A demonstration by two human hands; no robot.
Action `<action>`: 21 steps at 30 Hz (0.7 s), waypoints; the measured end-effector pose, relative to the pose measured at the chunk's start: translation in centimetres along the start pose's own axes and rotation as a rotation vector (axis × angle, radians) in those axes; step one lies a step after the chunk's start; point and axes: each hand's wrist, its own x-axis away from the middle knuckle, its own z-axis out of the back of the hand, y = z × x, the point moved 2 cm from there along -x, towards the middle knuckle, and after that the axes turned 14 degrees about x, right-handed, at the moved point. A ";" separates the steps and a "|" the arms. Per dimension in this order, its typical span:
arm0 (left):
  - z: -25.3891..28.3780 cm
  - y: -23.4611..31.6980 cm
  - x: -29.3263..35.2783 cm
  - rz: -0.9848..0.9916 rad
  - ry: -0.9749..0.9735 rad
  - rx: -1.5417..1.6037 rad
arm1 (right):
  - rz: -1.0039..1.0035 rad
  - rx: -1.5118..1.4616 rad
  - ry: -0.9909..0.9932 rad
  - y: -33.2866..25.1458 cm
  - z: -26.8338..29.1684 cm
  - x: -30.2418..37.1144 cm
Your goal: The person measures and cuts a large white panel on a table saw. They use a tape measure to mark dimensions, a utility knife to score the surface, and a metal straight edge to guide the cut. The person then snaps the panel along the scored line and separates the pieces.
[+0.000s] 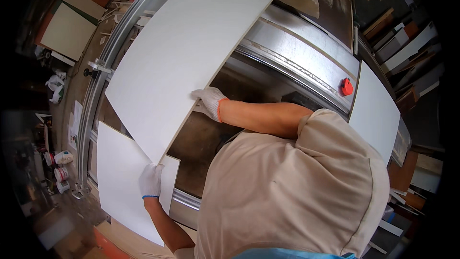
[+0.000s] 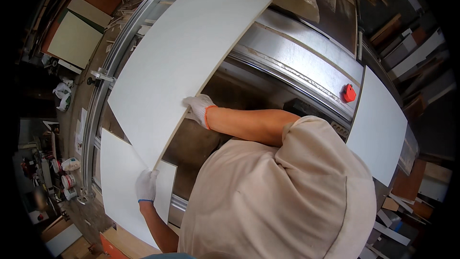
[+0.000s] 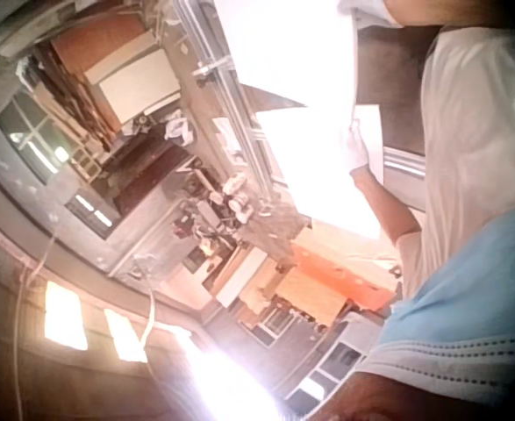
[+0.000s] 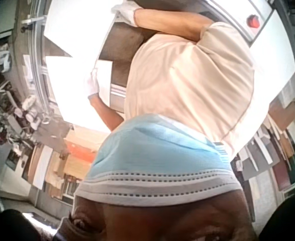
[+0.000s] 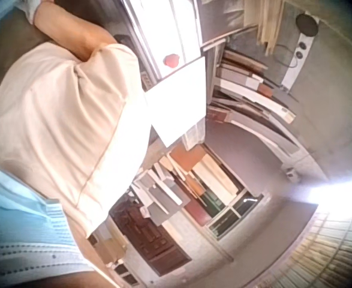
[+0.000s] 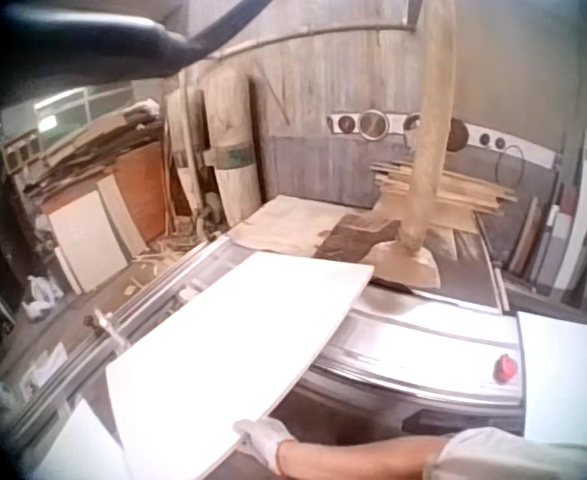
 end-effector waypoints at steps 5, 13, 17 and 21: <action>-6.2 -2.0 0.1 -0.025 -0.045 0.081 | -0.037 -0.141 0.041 1.2 2.6 0.0; -13.0 0.4 -0.2 -0.238 -0.032 -0.125 | -0.068 -0.061 0.036 3.4 9.2 -2.4; -15.4 0.0 -0.4 -0.087 -0.012 -0.086 | -0.086 -0.057 0.158 3.4 8.8 -2.6; -15.3 0.5 0.0 0.111 -0.025 0.055 | -0.127 -0.054 0.141 3.5 9.1 -2.9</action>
